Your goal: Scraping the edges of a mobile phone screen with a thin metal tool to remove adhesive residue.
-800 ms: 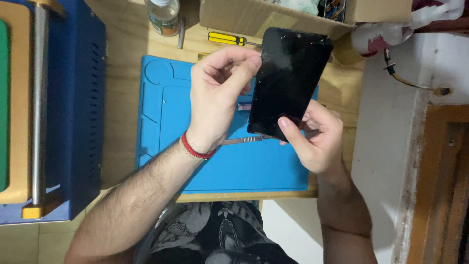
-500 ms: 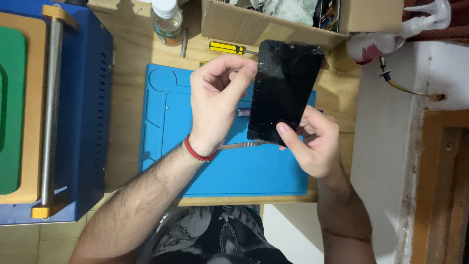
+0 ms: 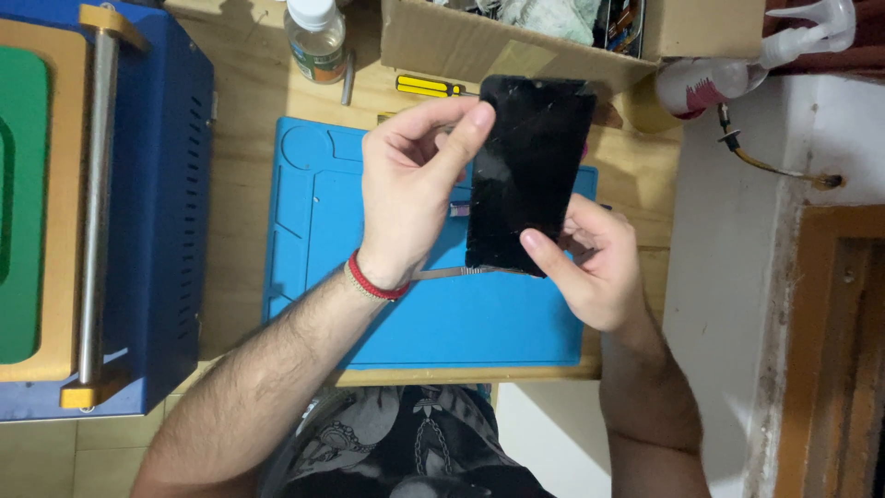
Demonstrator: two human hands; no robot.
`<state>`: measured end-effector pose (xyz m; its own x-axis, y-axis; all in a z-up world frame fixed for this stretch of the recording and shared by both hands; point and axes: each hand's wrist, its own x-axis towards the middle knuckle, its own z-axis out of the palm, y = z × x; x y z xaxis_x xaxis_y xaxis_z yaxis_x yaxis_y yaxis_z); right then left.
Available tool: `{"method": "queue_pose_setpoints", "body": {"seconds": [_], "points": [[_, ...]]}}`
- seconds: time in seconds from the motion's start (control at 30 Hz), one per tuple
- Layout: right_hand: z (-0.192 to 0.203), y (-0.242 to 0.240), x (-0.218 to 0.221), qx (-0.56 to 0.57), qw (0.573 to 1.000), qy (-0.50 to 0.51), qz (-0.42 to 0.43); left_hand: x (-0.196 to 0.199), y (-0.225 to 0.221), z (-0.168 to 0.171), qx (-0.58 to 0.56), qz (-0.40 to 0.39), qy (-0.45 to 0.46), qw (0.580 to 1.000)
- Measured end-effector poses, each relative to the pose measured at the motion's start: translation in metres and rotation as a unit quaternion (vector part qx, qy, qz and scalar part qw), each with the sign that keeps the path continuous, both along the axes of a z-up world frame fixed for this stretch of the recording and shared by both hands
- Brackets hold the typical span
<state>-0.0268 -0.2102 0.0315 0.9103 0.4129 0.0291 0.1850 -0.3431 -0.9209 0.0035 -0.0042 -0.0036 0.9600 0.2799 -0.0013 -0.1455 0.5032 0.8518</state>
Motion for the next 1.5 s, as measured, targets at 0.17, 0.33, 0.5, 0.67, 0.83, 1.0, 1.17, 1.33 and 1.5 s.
{"method": "queue_pose_setpoints", "body": {"seconds": [0.17, 0.33, 0.5, 0.67, 0.83, 1.0, 1.17, 1.33, 1.5], "points": [[-0.004, -0.001, 0.002, 0.022, 0.999, 0.039, 0.020, 0.000, 0.003, -0.001, 0.031, 0.014, -0.003, 0.999], [-0.013, -0.007, 0.007, 0.084, 0.995, 0.056, -0.003, -0.007, -0.005, -0.001, 0.044, -0.041, 0.019, 0.998], [-0.032, -0.022, 0.016, 0.252, 0.957, 0.064, -0.130, -0.012, -0.014, -0.003, 0.185, -0.112, -0.020, 0.976], [-0.028, -0.019, 0.025, 0.307, 0.939, -0.019, -0.155, -0.015, -0.010, 0.005, 0.230, -0.119, -0.055, 0.964], [-0.025, -0.029, 0.031, 0.366, 0.915, -0.002, -0.169, -0.011, -0.010, 0.000, 0.274, -0.125, -0.035, 0.953], [-0.021, -0.020, 0.032, 0.385, 0.907, -0.004, -0.169, -0.007, -0.017, -0.019, 0.040, -0.244, -0.004, 0.969], [-0.035, -0.025, 0.035, 0.299, 0.946, -0.048, -0.115, -0.007, -0.009, -0.017, 0.048, -0.338, -0.051, 0.939], [-0.063, -0.042, 0.043, 0.372, 0.920, 0.021, -0.120, -0.006, -0.005, -0.006, 0.075, -0.300, -0.113, 0.944], [-0.032, 0.008, 0.019, -0.077, 0.995, -0.064, -0.017, -0.006, 0.001, -0.010, -0.269, -0.217, -0.102, 0.933]]}}
